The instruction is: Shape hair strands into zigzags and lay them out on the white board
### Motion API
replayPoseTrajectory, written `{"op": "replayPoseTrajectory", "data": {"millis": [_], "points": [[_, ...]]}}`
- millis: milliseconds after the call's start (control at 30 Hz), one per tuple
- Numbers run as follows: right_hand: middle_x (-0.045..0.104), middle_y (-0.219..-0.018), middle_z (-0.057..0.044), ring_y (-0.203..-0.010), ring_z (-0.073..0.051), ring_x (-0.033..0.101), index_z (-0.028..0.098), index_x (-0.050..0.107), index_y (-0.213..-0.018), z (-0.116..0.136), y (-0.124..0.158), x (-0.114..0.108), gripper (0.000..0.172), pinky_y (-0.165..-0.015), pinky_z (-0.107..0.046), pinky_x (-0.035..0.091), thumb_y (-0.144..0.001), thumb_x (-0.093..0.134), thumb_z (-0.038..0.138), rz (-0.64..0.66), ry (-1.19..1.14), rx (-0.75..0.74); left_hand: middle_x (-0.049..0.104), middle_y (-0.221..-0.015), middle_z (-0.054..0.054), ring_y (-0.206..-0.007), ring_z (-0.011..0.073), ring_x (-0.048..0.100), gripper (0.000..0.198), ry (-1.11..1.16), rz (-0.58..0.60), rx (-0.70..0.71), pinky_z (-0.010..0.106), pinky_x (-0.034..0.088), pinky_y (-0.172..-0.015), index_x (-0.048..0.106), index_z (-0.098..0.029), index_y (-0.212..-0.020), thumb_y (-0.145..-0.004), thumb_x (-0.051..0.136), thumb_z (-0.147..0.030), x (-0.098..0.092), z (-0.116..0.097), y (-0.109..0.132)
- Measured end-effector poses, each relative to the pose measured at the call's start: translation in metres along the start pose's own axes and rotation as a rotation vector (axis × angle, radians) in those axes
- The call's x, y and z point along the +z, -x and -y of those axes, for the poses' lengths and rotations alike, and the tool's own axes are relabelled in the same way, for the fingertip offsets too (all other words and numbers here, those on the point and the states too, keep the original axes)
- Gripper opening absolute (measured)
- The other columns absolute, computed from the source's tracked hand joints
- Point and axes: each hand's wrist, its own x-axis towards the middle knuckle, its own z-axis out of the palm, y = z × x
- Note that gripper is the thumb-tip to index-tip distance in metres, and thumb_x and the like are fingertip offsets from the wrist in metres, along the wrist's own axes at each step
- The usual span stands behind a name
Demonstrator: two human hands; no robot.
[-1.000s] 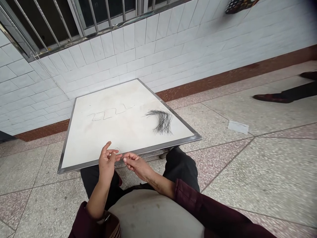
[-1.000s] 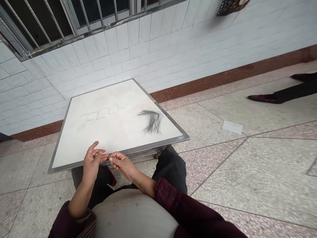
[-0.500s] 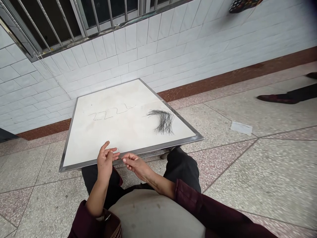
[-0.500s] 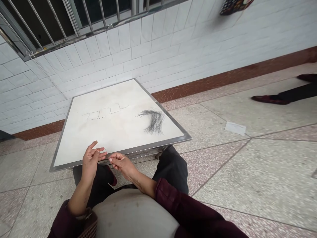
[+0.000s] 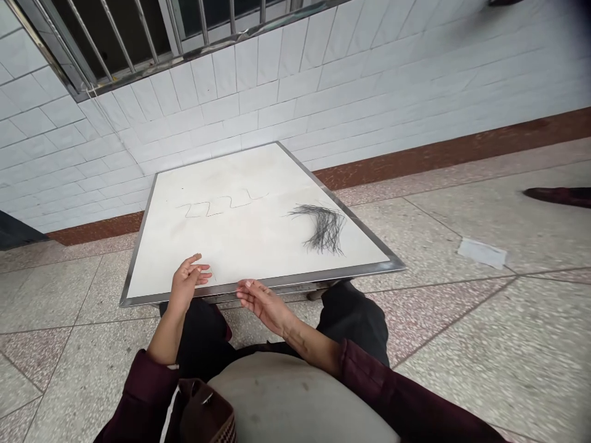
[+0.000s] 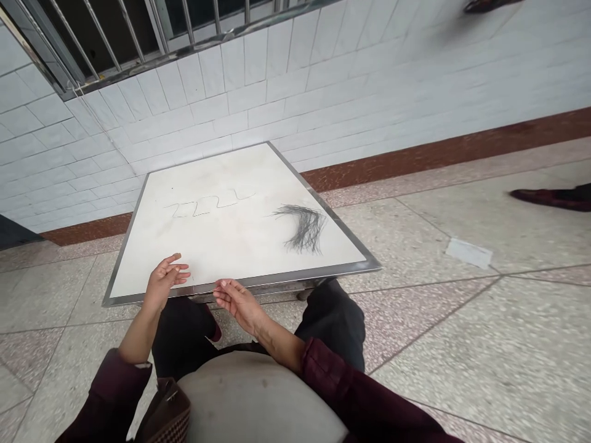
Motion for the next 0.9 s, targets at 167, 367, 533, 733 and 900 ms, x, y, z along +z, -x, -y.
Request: {"op": "replayPoseTrajectory", "data": {"millis": [167,367,533,733,900], "points": [[0.067,-0.096,-0.004,-0.087,-0.016,0.064,0.021,0.067,-0.095,-0.004,-0.002,-0.007,0.034,-0.078,-0.029,0.050,-0.071,0.080,0.041,0.005,0.146,-0.011,0.070,-0.103,0.013,-0.074,0.0171,0.070,0.056,-0.074,-0.028,-0.003,0.028,0.053,-0.065,0.052,-0.015,-0.127,-0.079,0.062,-0.043,-0.035,0.007,-0.041],[0.064,-0.083,-0.002,-0.069,-0.012,0.057,0.019,0.065,-0.092,-0.012,0.001,-0.034,0.040,-0.063,-0.026,0.043,-0.069,0.076,0.050,-0.015,0.448,0.036,0.073,-0.094,0.011,-0.076,0.0168,0.067,0.046,-0.209,-0.083,0.055,0.027,0.050,-0.064,0.057,-0.016,-0.121,-0.078,0.061,-0.032,-0.066,0.017,-0.088],[0.064,-0.083,-0.003,-0.070,-0.015,0.057,0.021,0.064,-0.089,-0.025,0.006,-0.076,0.043,-0.063,-0.027,0.043,-0.063,0.073,0.054,-0.165,0.569,0.082,0.072,-0.099,0.010,-0.096,0.0196,0.065,0.040,-0.357,-0.169,0.171,0.035,0.050,-0.086,0.059,-0.016,-0.121,-0.082,0.055,-0.025,-0.076,0.029,-0.110],[0.066,-0.087,-0.006,-0.074,-0.020,0.061,0.023,0.064,-0.086,-0.033,0.008,-0.120,0.042,-0.065,-0.031,0.046,-0.060,0.066,0.056,-0.349,0.695,0.116,0.052,-0.138,0.015,-0.131,0.0253,0.044,0.046,-0.586,-0.289,0.337,0.046,0.029,-0.112,0.048,-0.017,-0.134,-0.091,0.046,-0.031,-0.068,0.045,-0.092],[0.067,-0.086,-0.006,-0.074,-0.020,0.061,0.024,0.064,-0.086,-0.038,0.005,-0.127,0.039,-0.065,-0.031,0.045,-0.060,0.064,0.054,-0.370,0.714,0.128,0.042,-0.150,0.008,-0.145,0.0253,0.021,0.052,-0.790,-0.159,0.429,0.048,0.014,-0.117,0.040,-0.023,-0.143,-0.092,0.046,-0.034,-0.047,0.058,-0.069]]}}
